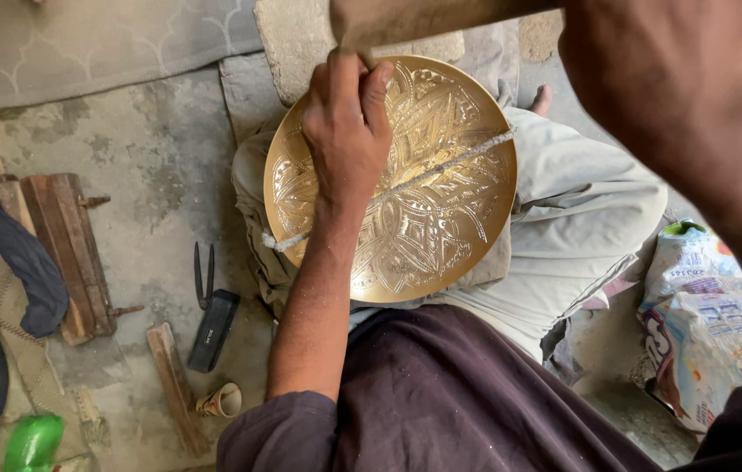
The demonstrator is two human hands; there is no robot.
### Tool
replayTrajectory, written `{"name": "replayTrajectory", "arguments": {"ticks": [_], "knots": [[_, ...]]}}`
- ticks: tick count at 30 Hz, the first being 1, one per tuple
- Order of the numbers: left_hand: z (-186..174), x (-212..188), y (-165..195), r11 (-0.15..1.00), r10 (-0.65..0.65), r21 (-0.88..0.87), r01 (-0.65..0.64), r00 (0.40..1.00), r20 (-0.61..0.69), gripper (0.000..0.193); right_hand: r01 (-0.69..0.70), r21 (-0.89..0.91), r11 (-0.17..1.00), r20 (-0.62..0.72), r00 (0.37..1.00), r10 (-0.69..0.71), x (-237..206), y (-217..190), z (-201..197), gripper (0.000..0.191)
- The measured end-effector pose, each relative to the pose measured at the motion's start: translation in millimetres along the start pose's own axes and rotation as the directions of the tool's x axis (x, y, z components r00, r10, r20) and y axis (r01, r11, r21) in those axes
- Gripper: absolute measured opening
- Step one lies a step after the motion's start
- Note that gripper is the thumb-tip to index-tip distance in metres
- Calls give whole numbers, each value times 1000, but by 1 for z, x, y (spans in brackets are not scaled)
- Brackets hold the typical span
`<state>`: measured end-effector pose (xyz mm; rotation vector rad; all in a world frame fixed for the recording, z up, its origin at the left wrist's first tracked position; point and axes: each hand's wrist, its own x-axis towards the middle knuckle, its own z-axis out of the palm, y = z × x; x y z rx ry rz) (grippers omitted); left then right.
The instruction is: The person sits on the floor holding a small punch against an ornate brass plate resting on a pad, and repeatedly strikes the punch with a wooden mallet to emboss decorative patterns into the metal, repositioning the punch across the plate surface as they work.
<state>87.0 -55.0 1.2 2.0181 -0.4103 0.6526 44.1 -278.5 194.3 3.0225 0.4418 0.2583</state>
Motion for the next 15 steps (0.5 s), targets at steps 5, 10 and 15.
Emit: {"name": "replayTrajectory", "arguments": {"ticks": [5, 10, 15], "knots": [[-35, 4, 14, 970, -91, -231, 79, 995, -41, 15, -100, -8, 995, -35, 994, 99, -38, 6, -5, 15], [-133, -34, 21, 911, -271, -329, 248, 962, -25, 22, -395, 220, 892, -85, 903, 421, -118, 18, 46, 31], [-213, -89, 23, 792, -572, -314, 523, 815, -86, 32, -813, 306, 495, 308, 577, 757, -215, -9, 105, 53]]}}
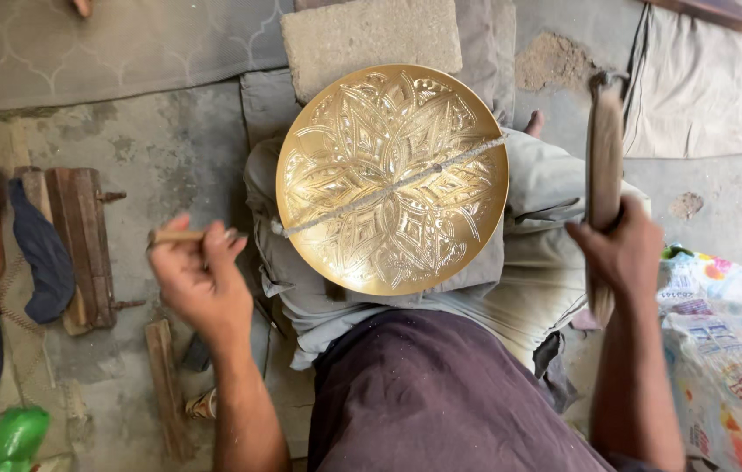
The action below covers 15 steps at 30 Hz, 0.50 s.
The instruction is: The person sits on the floor holding a small punch against an ornate brass plate resting on a pad, and repeatedly strikes the punch with a wooden mallet to emboss decorative patterns into the metal, repositioning the punch across the plate surface as they work.
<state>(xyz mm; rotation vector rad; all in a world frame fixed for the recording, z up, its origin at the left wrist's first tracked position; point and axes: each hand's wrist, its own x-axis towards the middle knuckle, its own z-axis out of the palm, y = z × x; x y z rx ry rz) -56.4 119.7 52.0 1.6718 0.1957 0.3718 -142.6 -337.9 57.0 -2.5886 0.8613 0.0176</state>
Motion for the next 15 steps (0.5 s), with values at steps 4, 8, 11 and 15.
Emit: {"name": "replayTrajectory", "arguments": {"ticks": [4, 8, 11, 15], "knots": [[-36, -33, -2, 998, -43, 49, 47, 995, -85, 29, -152, 315, 937, 8, 987, 158, -64, 29, 24, 49], [-27, -50, 3, 991, -51, -128, 45, 998, -43, 31, -78, 468, 880, -55, 992, 117, -84, 29, 28, 43], [-4, -55, 18, 978, 19, -210, -3, 997, 75, 31, -77, 321, 944, -85, 990, 109, -84, 23, 24, 46], [19, -59, 42, 982, 79, -184, -49, 984, 159, 30, -76, 272, 959, -108, 988, 109, -87, 20, 22, 47]]}}
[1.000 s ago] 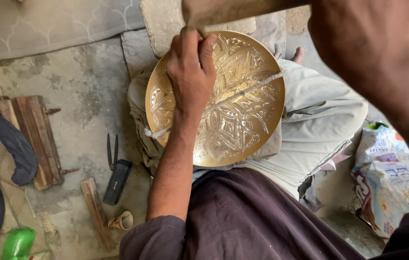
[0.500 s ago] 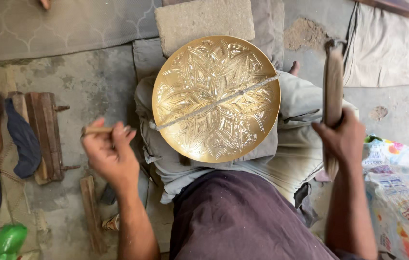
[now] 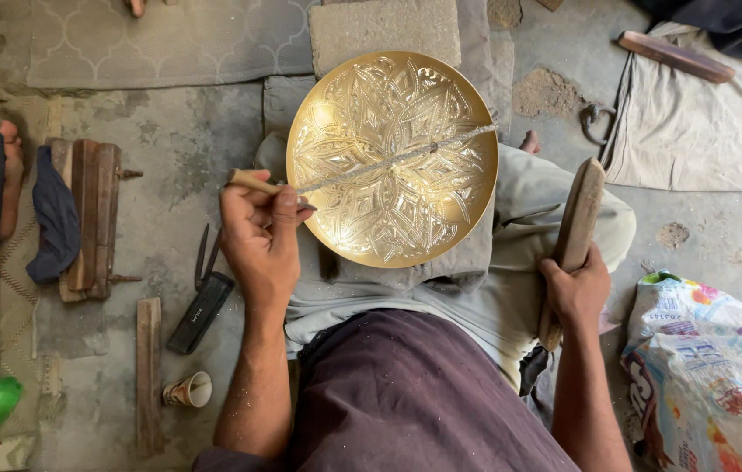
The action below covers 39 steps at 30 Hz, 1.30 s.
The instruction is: The person sits on the floor holding a small punch against an ornate brass plate resting on a pad, and repeatedly strikes the punch with a wooden mallet to emboss decorative patterns into the metal, repositioning the punch across the plate surface as they work.
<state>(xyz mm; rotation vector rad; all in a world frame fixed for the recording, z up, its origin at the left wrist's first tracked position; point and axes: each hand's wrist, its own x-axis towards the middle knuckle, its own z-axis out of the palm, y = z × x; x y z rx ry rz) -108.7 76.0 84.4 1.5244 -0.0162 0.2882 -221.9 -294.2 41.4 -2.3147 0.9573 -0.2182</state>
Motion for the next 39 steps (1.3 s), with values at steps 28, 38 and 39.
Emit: {"name": "replayTrajectory", "arguments": {"ticks": [28, 38, 39], "knots": [[146, 144, -56, 870, 353, 213, -445, 863, 361, 23, -118, 109, 987, 350, 934, 73, 94, -17, -13, 53], [172, 157, -98, 650, 463, 347, -676, 714, 525, 30, 751, -268, 603, 81, 642, -763, 159, -146, -38, 53], [172, 158, -100, 651, 458, 342, -678, 709, 536, 32, 758, -169, 630, 64, 647, -760, 161, -154, -37, 53]]}}
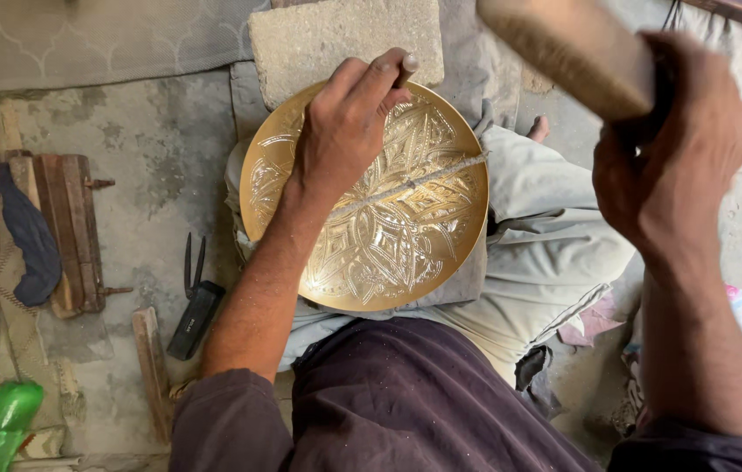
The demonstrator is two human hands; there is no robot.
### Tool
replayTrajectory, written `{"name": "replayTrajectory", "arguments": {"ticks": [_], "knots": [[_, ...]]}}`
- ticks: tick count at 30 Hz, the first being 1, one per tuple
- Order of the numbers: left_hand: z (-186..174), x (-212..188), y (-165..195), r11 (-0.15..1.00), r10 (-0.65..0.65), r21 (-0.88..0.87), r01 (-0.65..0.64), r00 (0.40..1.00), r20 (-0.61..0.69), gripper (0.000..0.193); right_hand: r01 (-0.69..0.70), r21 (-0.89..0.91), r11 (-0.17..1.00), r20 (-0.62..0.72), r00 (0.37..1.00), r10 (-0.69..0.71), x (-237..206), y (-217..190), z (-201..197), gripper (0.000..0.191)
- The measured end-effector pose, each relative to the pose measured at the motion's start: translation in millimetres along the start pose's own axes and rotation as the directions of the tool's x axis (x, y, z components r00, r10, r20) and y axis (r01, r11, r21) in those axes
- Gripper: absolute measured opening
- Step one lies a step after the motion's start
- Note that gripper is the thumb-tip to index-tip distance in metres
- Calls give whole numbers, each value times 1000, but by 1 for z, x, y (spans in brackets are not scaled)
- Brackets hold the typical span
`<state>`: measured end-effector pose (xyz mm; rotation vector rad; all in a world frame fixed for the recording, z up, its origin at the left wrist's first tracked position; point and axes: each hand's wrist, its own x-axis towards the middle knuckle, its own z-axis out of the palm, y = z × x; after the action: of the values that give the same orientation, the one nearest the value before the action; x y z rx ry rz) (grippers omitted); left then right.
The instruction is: The person sits on the floor holding a small punch against an ornate brass plate resting on a pad, and repeatedly strikes the punch with a wooden mallet to emboss decorative patterns into the metal, repositioning the punch across the plate surface as they work.
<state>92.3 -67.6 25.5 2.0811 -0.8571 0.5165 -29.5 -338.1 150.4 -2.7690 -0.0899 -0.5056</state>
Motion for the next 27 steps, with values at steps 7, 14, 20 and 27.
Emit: {"name": "replayTrajectory", "arguments": {"ticks": [7, 14, 20, 27], "knots": [[1, 0, -3, 1000, 10, 6, -11, 999, 46, 31, 25, 430, 902, 33, 999, -43, 29, -2, 7, 47], [-3, 1, -3, 1000, 17, -4, -17, 998, 63, 30, 154, -37, 987, -6, 988, -155, 24, 15, 22, 55], [-1, 1, -7, 999, 36, 11, -36, 999, 38, 30, 13, 288, 957, 2, 1000, -14, 30, -7, 14, 47], [-1, 0, -8, 1000, 29, -4, -29, 999, 23, 25, 129, 332, 934, -82, 991, -108, 44, -23, 2, 43]]}}
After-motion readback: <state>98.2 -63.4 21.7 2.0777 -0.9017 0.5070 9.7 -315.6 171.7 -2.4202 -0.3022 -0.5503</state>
